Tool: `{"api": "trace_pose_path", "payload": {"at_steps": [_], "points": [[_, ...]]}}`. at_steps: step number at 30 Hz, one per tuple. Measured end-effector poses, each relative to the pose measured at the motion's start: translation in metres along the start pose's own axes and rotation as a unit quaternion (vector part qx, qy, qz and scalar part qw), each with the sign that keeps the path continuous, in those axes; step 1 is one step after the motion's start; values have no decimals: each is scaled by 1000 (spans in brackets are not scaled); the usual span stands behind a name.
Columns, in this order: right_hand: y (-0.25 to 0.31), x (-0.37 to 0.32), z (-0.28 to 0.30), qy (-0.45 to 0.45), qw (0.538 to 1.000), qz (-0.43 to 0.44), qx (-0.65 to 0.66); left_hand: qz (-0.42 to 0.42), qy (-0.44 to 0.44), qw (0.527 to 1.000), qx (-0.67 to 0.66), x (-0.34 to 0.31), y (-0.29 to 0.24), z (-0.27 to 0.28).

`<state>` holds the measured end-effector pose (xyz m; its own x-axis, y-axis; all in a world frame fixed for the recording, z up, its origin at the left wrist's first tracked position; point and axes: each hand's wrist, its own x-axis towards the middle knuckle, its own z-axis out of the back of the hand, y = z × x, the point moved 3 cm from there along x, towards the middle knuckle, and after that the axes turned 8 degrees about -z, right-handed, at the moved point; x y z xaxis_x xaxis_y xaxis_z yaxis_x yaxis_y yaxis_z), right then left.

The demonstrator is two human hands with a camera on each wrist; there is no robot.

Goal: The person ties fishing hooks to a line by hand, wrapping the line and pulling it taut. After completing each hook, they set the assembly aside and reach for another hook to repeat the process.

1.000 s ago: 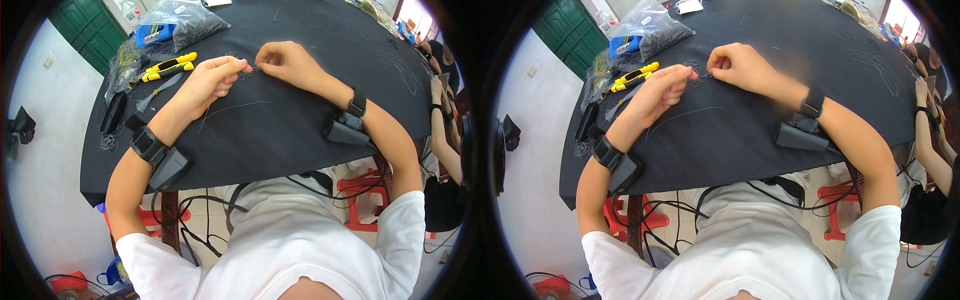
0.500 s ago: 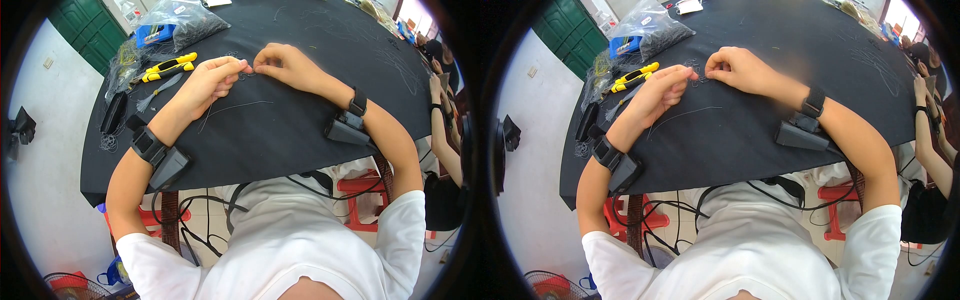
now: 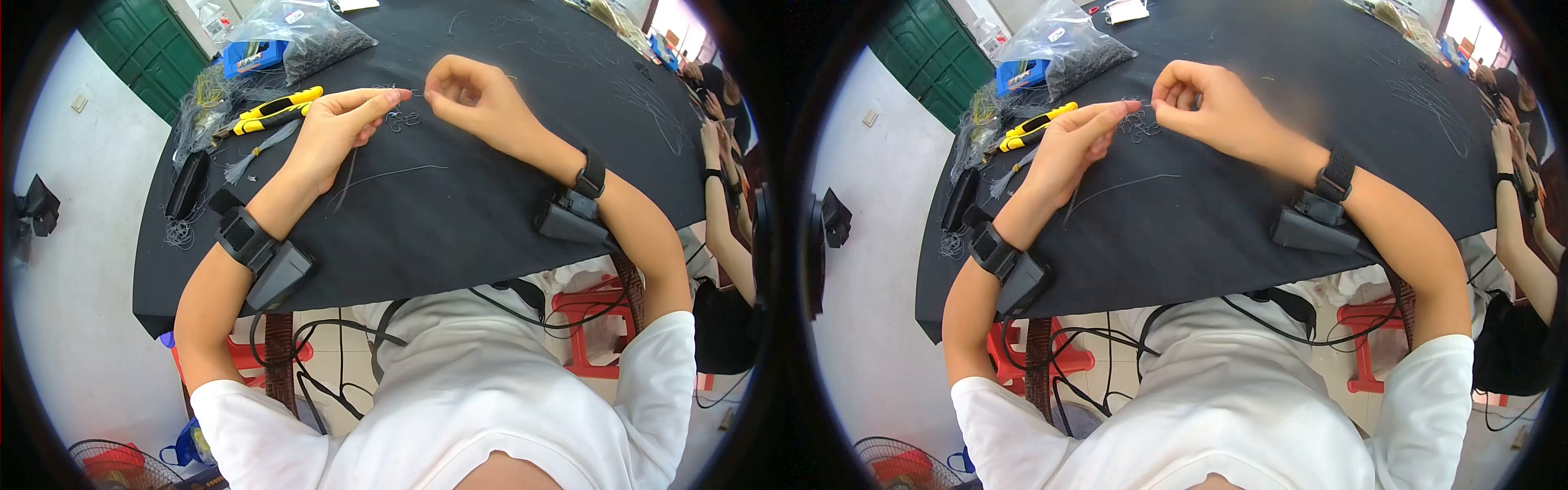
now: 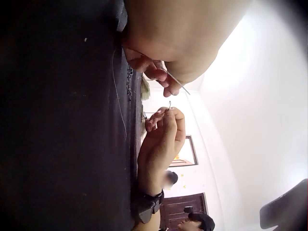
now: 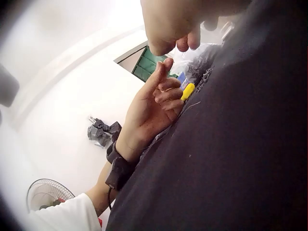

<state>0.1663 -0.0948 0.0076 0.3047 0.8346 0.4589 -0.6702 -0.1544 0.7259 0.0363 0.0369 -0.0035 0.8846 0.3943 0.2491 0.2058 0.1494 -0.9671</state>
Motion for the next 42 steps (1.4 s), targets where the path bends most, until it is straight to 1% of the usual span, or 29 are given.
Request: {"api": "trace_pose_path", "payload": {"at_steps": [6, 10, 12, 13, 18, 22, 24, 30, 33, 36, 39, 42], "points": [[4, -1, -1, 14, 1000, -3, -11, -14, 11, 999, 27, 1, 1, 0], [5, -2, -3, 36, 999, 26, -13, -18, 23, 998, 63, -1, -2, -4], [6, -2, -4, 49, 998, 39, -20, -34, 26, 996, 77, -1, -2, -4], [6, -2, -3, 38, 998, 39, -20, -42, 27, 995, 84, -1, -2, -4], [1, 0, -1, -7, 1000, 25, 4, -55, 70, 991, 102, -2, -9, -9], [6, -1, -1, 27, 998, 45, -22, -69, 116, 987, 84, -1, -5, -10], [4, 0, -3, 33, 997, 63, -17, -68, 119, 987, 90, 0, -2, -10], [2, 0, -2, 66, 998, 19, -14, -60, 133, 985, 91, -1, -4, -10], [-2, 0, -3, 40, 999, 13, 0, -55, 134, 986, 84, -1, -5, -11], [4, -1, -1, 64, 998, -4, -10, -55, 135, 986, 83, -1, -5, -11], [5, -1, -3, 85, 996, 5, 9, -51, 135, 986, 87, -1, -6, -11], [3, -1, -3, 91, 996, -12, 11, -51, 140, 985, 84, -1, -4, -9]]}}
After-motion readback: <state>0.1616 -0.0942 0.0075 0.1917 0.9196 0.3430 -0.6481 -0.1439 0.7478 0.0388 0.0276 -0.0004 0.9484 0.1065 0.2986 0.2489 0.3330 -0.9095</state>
